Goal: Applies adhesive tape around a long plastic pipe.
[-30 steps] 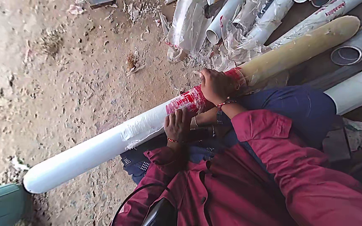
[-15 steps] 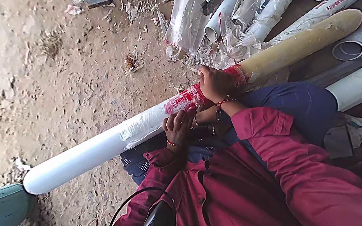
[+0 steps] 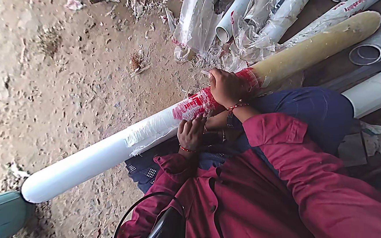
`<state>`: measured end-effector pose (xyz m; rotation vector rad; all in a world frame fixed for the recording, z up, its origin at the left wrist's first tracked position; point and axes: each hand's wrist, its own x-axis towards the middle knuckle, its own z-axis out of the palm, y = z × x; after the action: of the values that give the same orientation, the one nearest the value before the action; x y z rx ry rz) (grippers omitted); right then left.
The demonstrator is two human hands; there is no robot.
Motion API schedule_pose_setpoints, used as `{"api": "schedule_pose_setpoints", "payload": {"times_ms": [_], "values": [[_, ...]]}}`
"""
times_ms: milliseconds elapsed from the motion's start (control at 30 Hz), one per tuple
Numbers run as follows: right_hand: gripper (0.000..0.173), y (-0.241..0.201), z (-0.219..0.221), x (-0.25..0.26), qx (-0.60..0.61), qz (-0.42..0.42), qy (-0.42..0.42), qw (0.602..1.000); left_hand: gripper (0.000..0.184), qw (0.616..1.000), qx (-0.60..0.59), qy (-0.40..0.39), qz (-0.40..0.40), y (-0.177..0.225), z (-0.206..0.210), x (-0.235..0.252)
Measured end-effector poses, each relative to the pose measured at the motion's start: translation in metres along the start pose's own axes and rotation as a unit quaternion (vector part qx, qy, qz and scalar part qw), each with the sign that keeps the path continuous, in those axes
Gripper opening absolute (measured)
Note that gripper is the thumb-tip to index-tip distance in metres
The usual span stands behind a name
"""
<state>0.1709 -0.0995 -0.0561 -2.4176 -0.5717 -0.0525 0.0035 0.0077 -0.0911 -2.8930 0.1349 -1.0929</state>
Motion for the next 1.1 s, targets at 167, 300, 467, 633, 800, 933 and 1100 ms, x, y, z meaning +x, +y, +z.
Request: {"api": "schedule_pose_setpoints", "payload": {"times_ms": [167,300,467,633,800,933,1100], "values": [[0.025,-0.002,0.003,0.003,0.015,-0.010,0.021,1.000,0.013,1.000,-0.026,0.002,-0.001,-0.003,-0.007,0.008],[0.023,0.000,0.004,0.000,0.015,-0.005,0.028,0.999,0.020,0.990,-0.082,-0.108,0.032,-0.002,-0.008,0.028],[0.024,0.001,-0.001,0.000,0.053,0.010,0.059,0.997,0.015,0.951,-0.254,-0.162,0.069,-0.018,-0.001,0.067],[0.030,-0.001,-0.015,0.007,0.152,0.122,0.019,0.981,0.012,0.932,-0.276,-0.216,0.092,-0.027,0.001,0.068],[0.029,0.005,-0.021,0.014,0.245,0.196,0.040,0.949,0.010,0.933,-0.273,-0.234,-0.013,-0.016,-0.005,0.079],[0.030,0.006,-0.016,0.013,0.259,0.191,0.044,0.946,0.012,0.816,-0.420,-0.042,-0.396,-0.037,-0.006,0.099],[0.030,0.008,-0.015,0.013,0.237,0.176,0.048,0.954,0.038,0.834,-0.387,-0.167,-0.355,-0.064,-0.001,0.100]]}}
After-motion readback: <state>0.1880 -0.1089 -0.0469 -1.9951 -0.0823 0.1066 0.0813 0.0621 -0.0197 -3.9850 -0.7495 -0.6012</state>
